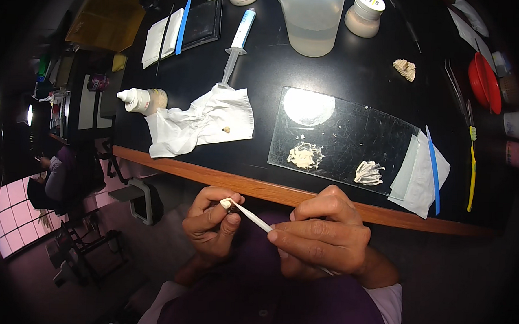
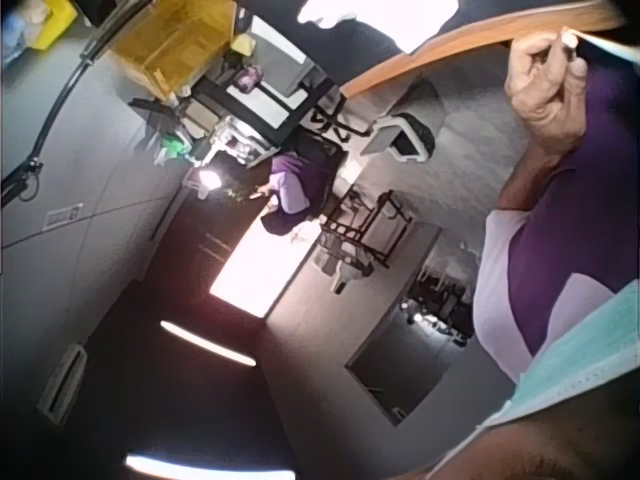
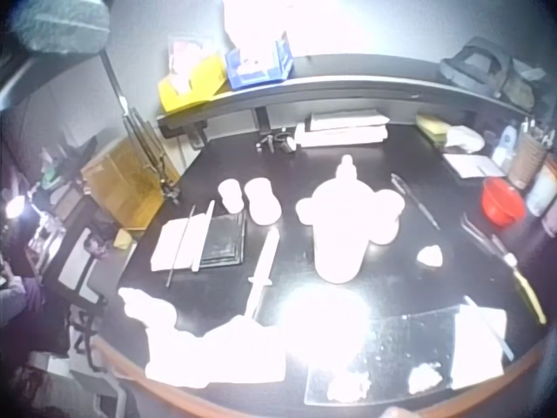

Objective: The person mixes a dental cement material on a glass plate using a blue tool, then applies the mixture to the interior of a dental crown held with tweezers.

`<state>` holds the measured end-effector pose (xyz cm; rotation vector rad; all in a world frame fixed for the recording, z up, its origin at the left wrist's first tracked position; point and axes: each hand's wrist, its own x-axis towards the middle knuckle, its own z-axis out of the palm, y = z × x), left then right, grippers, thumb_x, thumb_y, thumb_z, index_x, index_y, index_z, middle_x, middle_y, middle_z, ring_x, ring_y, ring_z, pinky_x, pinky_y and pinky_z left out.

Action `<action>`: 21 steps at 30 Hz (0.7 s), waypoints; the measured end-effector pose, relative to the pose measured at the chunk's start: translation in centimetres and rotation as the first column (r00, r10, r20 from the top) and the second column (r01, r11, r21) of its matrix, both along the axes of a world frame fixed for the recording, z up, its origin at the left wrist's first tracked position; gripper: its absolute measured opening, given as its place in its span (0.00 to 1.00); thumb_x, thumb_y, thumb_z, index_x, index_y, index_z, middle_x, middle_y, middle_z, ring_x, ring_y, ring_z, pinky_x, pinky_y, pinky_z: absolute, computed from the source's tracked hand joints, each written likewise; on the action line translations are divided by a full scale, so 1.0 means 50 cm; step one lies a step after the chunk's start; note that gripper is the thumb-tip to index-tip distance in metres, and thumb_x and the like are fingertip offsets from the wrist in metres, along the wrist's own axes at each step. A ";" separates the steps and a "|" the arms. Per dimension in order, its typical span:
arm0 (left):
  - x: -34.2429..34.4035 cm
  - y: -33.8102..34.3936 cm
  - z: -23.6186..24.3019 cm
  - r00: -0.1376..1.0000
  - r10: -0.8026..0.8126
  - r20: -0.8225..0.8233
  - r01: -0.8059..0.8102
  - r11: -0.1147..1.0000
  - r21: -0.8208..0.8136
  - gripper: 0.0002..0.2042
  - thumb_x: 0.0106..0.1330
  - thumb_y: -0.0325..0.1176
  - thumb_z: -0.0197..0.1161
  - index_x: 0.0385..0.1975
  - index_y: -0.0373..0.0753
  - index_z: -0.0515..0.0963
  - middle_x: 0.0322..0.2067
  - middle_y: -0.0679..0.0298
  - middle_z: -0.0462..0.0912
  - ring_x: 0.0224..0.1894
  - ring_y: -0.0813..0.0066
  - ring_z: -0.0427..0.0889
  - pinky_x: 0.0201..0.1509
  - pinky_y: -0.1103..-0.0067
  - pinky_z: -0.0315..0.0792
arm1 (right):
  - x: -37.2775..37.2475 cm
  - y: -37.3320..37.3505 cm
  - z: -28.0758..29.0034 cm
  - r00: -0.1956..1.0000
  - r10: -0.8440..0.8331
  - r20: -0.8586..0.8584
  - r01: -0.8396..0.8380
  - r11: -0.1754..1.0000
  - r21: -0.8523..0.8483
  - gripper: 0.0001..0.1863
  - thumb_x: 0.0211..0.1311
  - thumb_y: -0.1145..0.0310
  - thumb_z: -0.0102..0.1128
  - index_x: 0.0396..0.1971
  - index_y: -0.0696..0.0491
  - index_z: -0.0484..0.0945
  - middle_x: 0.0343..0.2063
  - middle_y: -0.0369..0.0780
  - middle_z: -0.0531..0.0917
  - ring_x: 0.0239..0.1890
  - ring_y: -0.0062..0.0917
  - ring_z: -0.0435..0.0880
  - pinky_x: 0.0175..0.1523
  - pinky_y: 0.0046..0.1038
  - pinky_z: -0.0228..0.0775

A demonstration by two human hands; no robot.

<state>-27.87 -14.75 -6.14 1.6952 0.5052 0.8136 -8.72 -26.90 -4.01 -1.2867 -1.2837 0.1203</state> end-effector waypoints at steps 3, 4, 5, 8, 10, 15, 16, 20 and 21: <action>0.001 0.000 0.002 1.000 0.009 -0.022 -0.009 1.000 0.012 0.09 0.72 0.25 0.72 0.49 0.32 0.87 0.46 0.50 0.86 0.45 0.63 0.87 0.51 0.72 0.82 | 0.002 0.001 0.001 1.000 0.005 -0.002 -0.005 1.000 0.001 0.13 0.49 0.80 0.71 0.35 0.50 0.93 0.29 0.31 0.91 0.32 0.20 0.81 0.30 0.24 0.63; 0.001 0.000 0.003 1.000 0.010 -0.025 -0.010 1.000 0.009 0.09 0.72 0.25 0.73 0.49 0.32 0.87 0.46 0.50 0.86 0.45 0.63 0.87 0.51 0.72 0.82 | 0.002 0.001 0.001 1.000 0.010 -0.004 -0.010 1.000 0.001 0.13 0.49 0.81 0.71 0.35 0.50 0.93 0.29 0.31 0.91 0.32 0.20 0.81 0.29 0.24 0.63; 0.001 0.000 0.002 1.000 0.011 -0.024 -0.011 1.000 0.009 0.09 0.72 0.25 0.73 0.49 0.32 0.87 0.46 0.50 0.86 0.45 0.63 0.87 0.51 0.72 0.82 | 0.002 0.000 0.002 1.000 0.010 -0.003 -0.010 1.000 0.001 0.13 0.49 0.81 0.71 0.35 0.50 0.93 0.29 0.31 0.91 0.32 0.20 0.81 0.29 0.24 0.63; 0.002 0.002 -0.001 0.999 -0.006 0.039 0.006 1.000 -0.015 0.10 0.70 0.18 0.72 0.49 0.27 0.88 0.47 0.49 0.84 0.48 0.64 0.88 0.54 0.75 0.84 | 0.004 -0.004 0.004 1.000 0.024 -0.008 -0.024 0.999 -0.025 0.13 0.49 0.80 0.71 0.35 0.50 0.93 0.28 0.31 0.91 0.32 0.20 0.81 0.29 0.24 0.63; 0.001 0.002 -0.001 1.000 -0.008 0.023 0.008 1.000 -0.011 0.10 0.70 0.18 0.72 0.49 0.27 0.88 0.47 0.49 0.84 0.48 0.65 0.88 0.54 0.75 0.84 | 0.003 -0.006 0.001 0.999 0.029 -0.018 -0.030 0.999 -0.013 0.13 0.49 0.80 0.71 0.35 0.50 0.93 0.28 0.31 0.91 0.32 0.20 0.81 0.30 0.24 0.64; -0.001 0.001 0.003 0.999 0.010 -0.035 -0.010 1.000 -0.008 0.10 0.72 0.25 0.73 0.49 0.32 0.88 0.46 0.50 0.86 0.45 0.63 0.87 0.51 0.72 0.82 | 0.005 -0.010 0.005 1.000 0.028 -0.009 -0.029 0.999 -0.029 0.13 0.50 0.80 0.71 0.36 0.49 0.93 0.29 0.31 0.91 0.32 0.20 0.81 0.30 0.25 0.65; -0.002 0.001 0.002 1.000 0.010 -0.028 -0.010 1.000 -0.011 0.10 0.72 0.25 0.73 0.49 0.31 0.88 0.46 0.51 0.85 0.45 0.63 0.87 0.51 0.72 0.82 | 0.005 -0.009 0.006 1.000 0.024 -0.012 -0.025 0.999 -0.038 0.13 0.51 0.80 0.71 0.36 0.49 0.93 0.29 0.31 0.91 0.33 0.20 0.82 0.30 0.25 0.65; 0.001 0.000 -0.003 0.999 0.001 0.037 0.000 1.000 -0.022 0.10 0.70 0.19 0.72 0.48 0.26 0.88 0.47 0.49 0.84 0.48 0.65 0.88 0.54 0.76 0.84 | 0.007 -0.011 0.003 0.999 0.043 -0.011 -0.044 0.998 -0.049 0.13 0.51 0.80 0.71 0.36 0.50 0.93 0.29 0.31 0.91 0.33 0.20 0.82 0.30 0.25 0.65; 0.001 0.000 -0.002 1.000 -0.002 0.031 0.002 1.000 -0.015 0.09 0.70 0.19 0.72 0.48 0.26 0.88 0.47 0.49 0.84 0.48 0.65 0.89 0.54 0.76 0.84 | 0.007 -0.013 0.000 0.999 0.041 -0.005 -0.041 0.998 -0.040 0.13 0.52 0.80 0.71 0.36 0.50 0.93 0.29 0.31 0.91 0.33 0.20 0.82 0.31 0.25 0.65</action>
